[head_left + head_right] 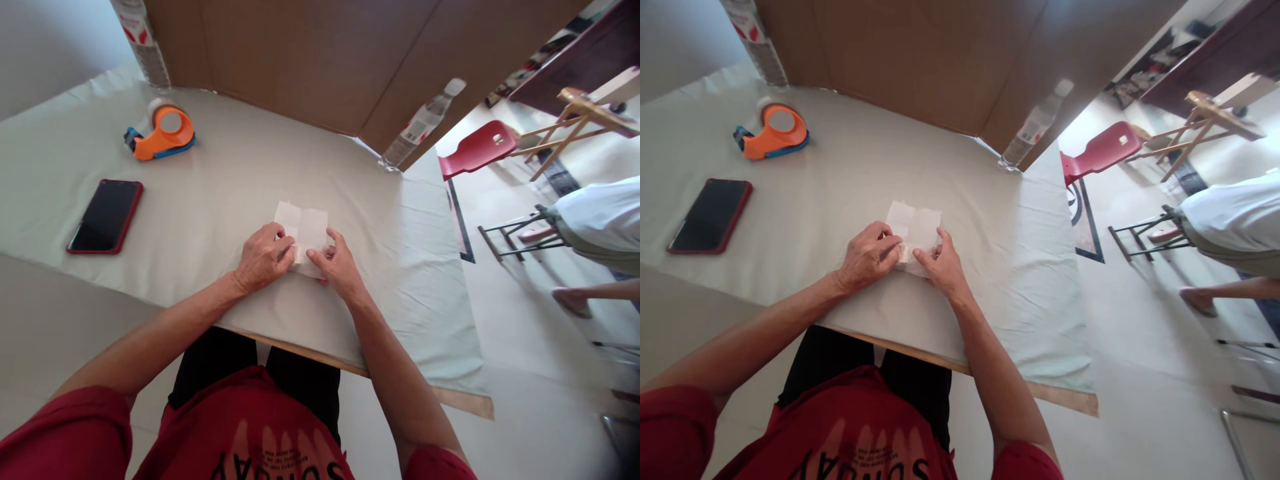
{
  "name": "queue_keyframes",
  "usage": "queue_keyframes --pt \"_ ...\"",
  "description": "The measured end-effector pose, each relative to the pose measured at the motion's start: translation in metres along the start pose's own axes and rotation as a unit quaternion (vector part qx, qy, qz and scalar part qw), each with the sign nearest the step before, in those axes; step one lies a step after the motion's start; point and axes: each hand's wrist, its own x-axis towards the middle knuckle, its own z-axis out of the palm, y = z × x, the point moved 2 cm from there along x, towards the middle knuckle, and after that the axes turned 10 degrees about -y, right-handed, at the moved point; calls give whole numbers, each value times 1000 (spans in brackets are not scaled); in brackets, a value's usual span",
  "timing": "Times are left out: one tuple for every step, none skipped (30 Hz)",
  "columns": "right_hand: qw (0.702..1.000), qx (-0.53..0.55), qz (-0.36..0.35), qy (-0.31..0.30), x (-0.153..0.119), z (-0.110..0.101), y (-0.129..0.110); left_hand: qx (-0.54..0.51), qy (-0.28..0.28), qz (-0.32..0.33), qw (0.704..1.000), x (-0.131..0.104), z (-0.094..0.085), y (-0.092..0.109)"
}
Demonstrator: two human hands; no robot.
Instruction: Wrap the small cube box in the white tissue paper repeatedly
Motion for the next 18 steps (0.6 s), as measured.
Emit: queue_keyframes --pt "1000 0 -16 3 1 2 0 6 3 3 1000 0 0 0" --pt "999 -3 -34 7 1 3 0 12 4 4 1000 0 0 1" --pt "999 -9 -51 13 2 4 -1 16 5 4 1000 0 0 1" --pt "997 -19 -65 21 2 5 -2 20 6 3 1000 1 -1 1" --pt "996 -31 -76 32 2 5 -3 24 9 3 1000 1 -1 1" --pt "995 -44 -85 41 2 5 -5 26 13 4 1000 1 -1 1" --pt "993 -54 -91 48 2 6 -7 27 15 5 1000 1 -2 1" --pt "992 -59 -96 53 2 6 -9 28 14 6 999 2 -2 1" --pt "992 -58 -100 55 1 6 -12 27 9 6 1000 2 -2 1" --pt "992 -51 -102 57 1 7 -15 25 1 4 1000 3 -1 1" --pt "992 -37 -103 58 1 8 -18 21 -10 2 1000 3 -1 2" --pt "993 -21 -101 57 1 9 -21 15 -22 -2 1000 3 0 2" --pt "994 -2 -99 54 1 11 -23 7 -33 -6 999 4 0 2" --pt "994 19 -95 49 2 13 -25 -2 -43 -10 999 4 1 3" --pt "994 39 -92 43 2 15 -27 -11 -50 -15 999 4 2 3" --pt "994 58 -90 38 3 17 -28 -21 -55 -20 998 4 2 3" --pt "993 74 -89 35 4 20 -30 -30 -59 -25 997 5 2 3" --pt "992 86 -89 33 4 21 -31 -39 -62 -28 997 5 3 3"
